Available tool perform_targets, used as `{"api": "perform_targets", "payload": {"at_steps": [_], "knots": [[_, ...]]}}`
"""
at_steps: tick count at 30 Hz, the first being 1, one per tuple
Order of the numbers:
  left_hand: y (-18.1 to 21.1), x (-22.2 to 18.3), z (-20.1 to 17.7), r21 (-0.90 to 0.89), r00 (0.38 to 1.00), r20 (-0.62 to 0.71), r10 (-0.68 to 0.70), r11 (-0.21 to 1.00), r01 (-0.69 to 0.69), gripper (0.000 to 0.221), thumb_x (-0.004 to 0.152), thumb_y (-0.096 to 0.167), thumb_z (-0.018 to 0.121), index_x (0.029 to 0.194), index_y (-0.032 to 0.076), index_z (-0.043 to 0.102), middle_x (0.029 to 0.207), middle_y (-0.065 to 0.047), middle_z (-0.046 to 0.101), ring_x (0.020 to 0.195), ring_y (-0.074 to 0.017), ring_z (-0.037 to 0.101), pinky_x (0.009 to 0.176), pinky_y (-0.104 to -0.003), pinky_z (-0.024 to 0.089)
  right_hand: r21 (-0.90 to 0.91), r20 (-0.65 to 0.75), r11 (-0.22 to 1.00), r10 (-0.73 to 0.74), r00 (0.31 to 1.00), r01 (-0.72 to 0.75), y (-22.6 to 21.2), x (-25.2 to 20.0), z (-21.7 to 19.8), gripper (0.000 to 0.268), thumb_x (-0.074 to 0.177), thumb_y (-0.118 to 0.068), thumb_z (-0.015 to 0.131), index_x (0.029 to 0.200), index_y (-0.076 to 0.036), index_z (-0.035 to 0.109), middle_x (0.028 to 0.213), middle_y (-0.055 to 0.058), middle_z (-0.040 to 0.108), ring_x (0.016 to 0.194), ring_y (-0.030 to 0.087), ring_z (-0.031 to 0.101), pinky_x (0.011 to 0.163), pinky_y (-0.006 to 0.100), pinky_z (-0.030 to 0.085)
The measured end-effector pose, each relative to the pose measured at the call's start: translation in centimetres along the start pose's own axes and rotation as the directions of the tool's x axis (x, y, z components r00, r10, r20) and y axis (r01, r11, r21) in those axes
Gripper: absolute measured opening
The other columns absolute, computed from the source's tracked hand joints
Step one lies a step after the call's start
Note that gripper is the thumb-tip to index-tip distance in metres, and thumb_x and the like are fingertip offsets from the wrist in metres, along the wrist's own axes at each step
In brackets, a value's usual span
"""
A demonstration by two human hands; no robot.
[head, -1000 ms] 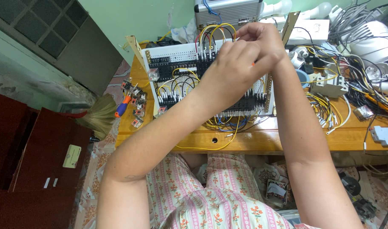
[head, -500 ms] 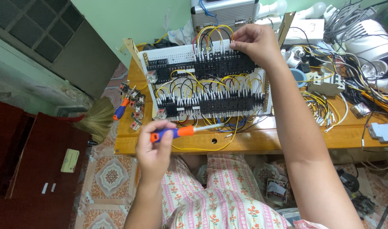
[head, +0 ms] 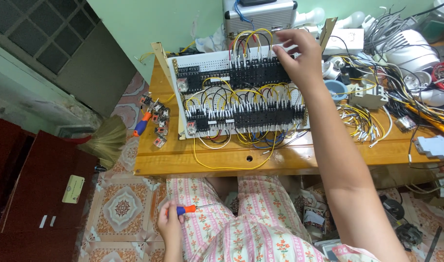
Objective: Connecting electrical wires to a terminal block on a circuit board using a manual screwdriver.
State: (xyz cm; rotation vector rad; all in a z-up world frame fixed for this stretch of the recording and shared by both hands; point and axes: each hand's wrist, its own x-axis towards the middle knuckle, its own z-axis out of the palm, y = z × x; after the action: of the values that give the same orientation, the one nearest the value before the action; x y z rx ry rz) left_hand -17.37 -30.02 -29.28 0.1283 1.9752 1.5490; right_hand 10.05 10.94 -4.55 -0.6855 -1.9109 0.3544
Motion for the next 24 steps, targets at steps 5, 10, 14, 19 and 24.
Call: {"api": "perform_targets", "payload": {"at_steps": [5,10,14,19,24], "knots": [[-2.3,0.4,0.6,-0.298,0.99,-0.015,-0.137,0.946,0.127,0.027,0.104,0.02,0.062,0.118,-0.002,0.065,0.088,-0.013,0.064,0.053,-0.0122,0.047,0.048,-0.024,0.044,0.02,-0.117,0.999,-0.038,0.992,0.041,-5.6,-6.2,0.3,0.008,0.102,-0.003,0.067,0.11,-0.004,0.069,0.109,0.014,0.069,0.102,0.026,0.064,0.085,0.035,0.054],[-1.3,1.1,0.9,-0.22,0.988,-0.019,-0.152,0.965,0.144,0.024,0.106,0.018,0.06,0.121,0.0,0.066,0.092,-0.015,0.065,0.055,-0.0135,0.052,0.047,-0.022,0.046,0.182,-0.118,0.983,0.015,0.993,0.006,-6.2,-16.5,-0.4,0.014,0.1,0.0,0.068,0.111,-0.008,0.072,0.107,0.01,0.073,0.102,0.023,0.069,0.097,0.035,0.058],[-2.0,1.5,0.6,-0.208,0.998,0.039,-0.058,0.976,0.065,0.021,0.106,0.019,0.06,0.114,0.0,0.065,0.088,-0.014,0.067,0.051,-0.014,0.05,0.046,-0.025,0.046,-0.034,-0.255,0.976,0.198,0.946,-0.213,-5.0,-22.0,-4.3,0.012,0.099,0.009,0.072,0.108,0.0,0.071,0.115,0.017,0.067,0.113,0.029,0.063,0.104,0.037,0.055],[-3.6,2.9,0.3,-0.265,0.998,0.063,-0.026,0.963,0.042,0.017,0.105,0.018,0.06,0.112,0.003,0.063,0.085,-0.012,0.065,0.05,-0.0121,0.048,0.044,-0.023,0.041,-0.228,-0.386,0.9,0.267,0.883,-0.372,0.2,-26.8,-10.7,0.009,0.108,0.013,0.073,0.112,0.005,0.072,0.118,0.021,0.067,0.114,0.029,0.062,0.091,0.033,0.054],[-2.4,2.3,0.1,-0.247,0.996,0.086,-0.03,0.968,0.05,0.021,0.107,0.018,0.055,0.113,0.0,0.066,0.095,-0.016,0.067,0.05,-0.0123,0.048,0.042,-0.021,0.04,-0.491,-0.395,0.776,0.207,0.895,-0.396,4.7,-27.2,-13.4,0.01,0.111,-0.002,0.076,0.12,-0.002,0.077,0.125,0.016,0.061,0.122,0.034,0.051,0.105,0.05,0.042]]}}
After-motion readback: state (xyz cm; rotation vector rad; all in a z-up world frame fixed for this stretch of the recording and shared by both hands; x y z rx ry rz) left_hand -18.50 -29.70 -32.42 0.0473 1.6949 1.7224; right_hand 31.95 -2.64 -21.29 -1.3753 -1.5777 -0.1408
